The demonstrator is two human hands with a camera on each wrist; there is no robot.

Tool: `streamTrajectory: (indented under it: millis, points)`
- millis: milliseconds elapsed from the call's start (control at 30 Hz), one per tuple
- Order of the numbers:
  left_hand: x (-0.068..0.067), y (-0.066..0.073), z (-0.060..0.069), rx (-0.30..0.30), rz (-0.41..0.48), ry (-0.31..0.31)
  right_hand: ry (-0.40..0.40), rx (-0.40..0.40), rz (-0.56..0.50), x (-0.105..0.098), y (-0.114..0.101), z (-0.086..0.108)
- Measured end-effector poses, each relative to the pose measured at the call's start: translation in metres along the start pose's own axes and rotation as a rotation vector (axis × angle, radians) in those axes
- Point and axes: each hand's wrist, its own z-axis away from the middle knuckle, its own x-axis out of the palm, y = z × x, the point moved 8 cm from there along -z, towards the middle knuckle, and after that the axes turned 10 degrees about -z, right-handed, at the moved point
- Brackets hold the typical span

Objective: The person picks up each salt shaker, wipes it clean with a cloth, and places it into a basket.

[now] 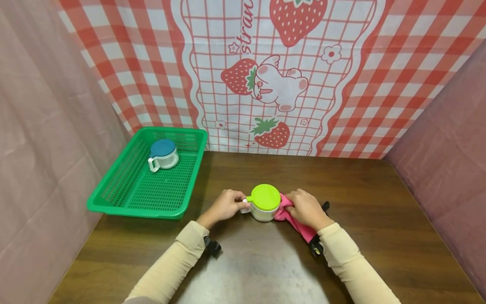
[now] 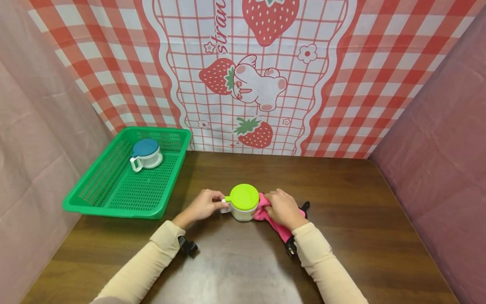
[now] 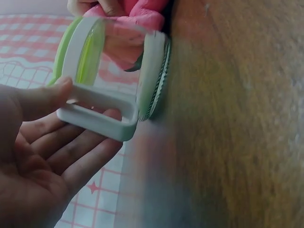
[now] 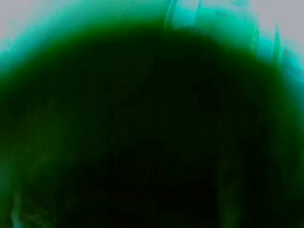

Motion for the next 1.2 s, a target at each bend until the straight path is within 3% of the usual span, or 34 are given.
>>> streamTrajectory:
  millis: [133, 233, 567, 867, 1200]
  points:
    - [0.001, 0.001, 0.001, 0.030, 0.031, -0.052, -0.030, -0.021, 0.005, -0.001, 0.001, -0.001]
    - [0.002, 0.001, 0.002, 0.020, 0.048, -0.063, -0.038, -0.027, 0.007, 0.000, 0.000, -0.001]
    - [0.001, -0.002, 0.007, -0.112, 0.069, 0.039, -0.028, 0.000, 0.020, -0.003, -0.006, 0.004]
    - [0.004, -0.004, 0.012, -0.122, 0.072, 0.105, -0.004, 0.005, 0.062, -0.004, -0.018, 0.014]
    - [0.004, -0.003, 0.010, -0.132, 0.057, 0.104, 0.080, 0.051, 0.138, -0.008, -0.040, 0.025]
